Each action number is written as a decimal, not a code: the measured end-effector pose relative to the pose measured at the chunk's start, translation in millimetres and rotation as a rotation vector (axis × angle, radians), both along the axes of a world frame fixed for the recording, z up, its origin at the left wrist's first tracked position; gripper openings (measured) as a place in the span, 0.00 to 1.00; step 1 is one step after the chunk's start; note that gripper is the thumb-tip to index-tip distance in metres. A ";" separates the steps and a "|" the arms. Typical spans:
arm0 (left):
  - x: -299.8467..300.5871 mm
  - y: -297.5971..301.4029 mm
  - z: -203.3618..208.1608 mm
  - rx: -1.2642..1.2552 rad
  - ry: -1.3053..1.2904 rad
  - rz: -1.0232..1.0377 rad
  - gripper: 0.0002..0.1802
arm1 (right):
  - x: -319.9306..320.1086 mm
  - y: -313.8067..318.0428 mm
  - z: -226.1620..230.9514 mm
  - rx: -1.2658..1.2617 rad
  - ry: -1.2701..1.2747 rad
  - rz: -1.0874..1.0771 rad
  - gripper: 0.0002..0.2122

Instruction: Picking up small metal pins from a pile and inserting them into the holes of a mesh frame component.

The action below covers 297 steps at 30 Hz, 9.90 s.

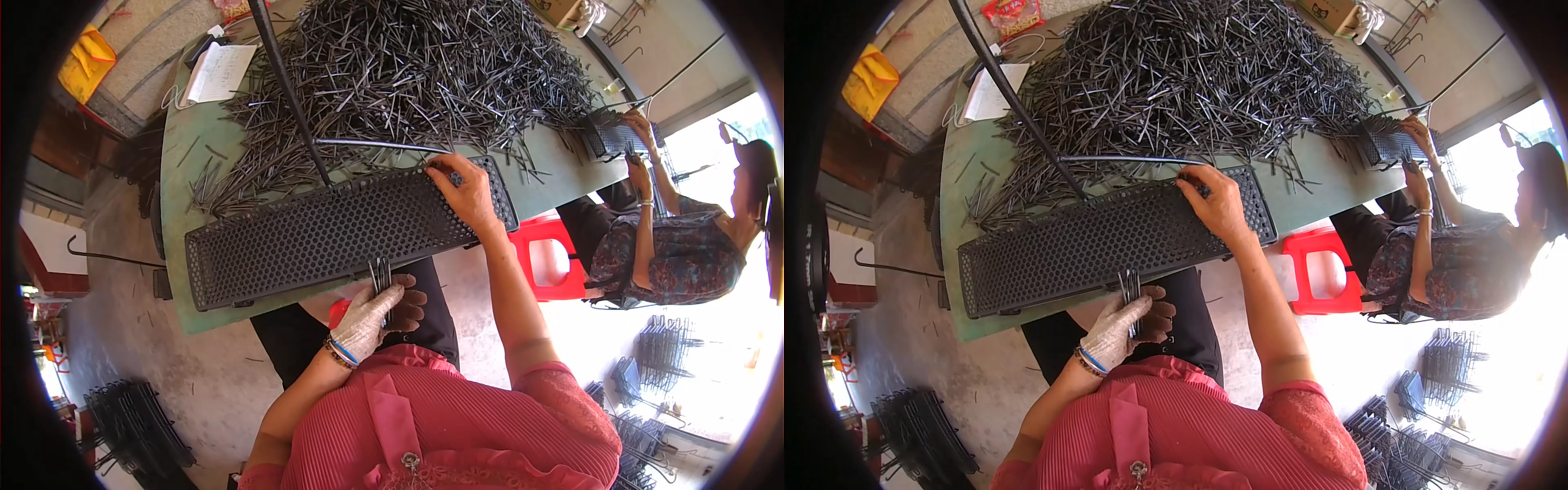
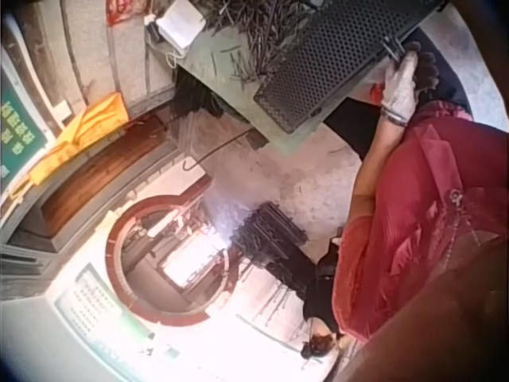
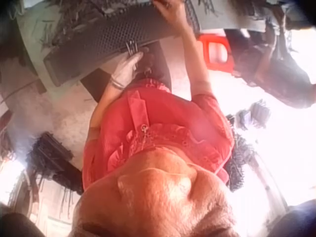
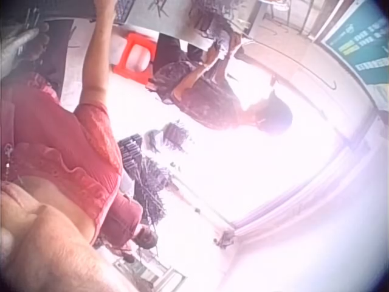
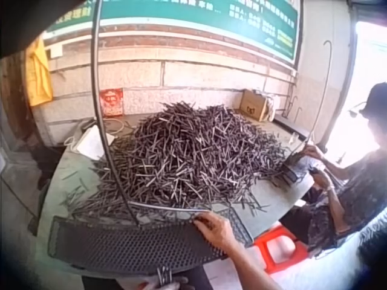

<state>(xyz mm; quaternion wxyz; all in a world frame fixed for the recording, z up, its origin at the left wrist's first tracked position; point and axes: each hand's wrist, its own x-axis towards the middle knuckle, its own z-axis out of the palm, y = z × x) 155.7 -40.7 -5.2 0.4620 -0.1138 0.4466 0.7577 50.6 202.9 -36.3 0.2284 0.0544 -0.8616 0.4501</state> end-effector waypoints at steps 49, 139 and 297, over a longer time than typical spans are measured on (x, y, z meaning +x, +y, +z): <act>-7.6 -9.8 -9.9 0.090 -0.045 0.018 0.16 | 4.4 -14.2 -2.9 0.158 0.131 -0.228 0.09; -3.9 15.8 -7.8 -0.012 0.247 0.090 0.21 | 87.5 -54.4 20.0 -0.794 -0.603 0.189 0.12; -16.0 21.6 1.4 0.087 0.001 -0.060 0.21 | 14.9 51.1 6.6 0.418 0.118 -0.250 0.08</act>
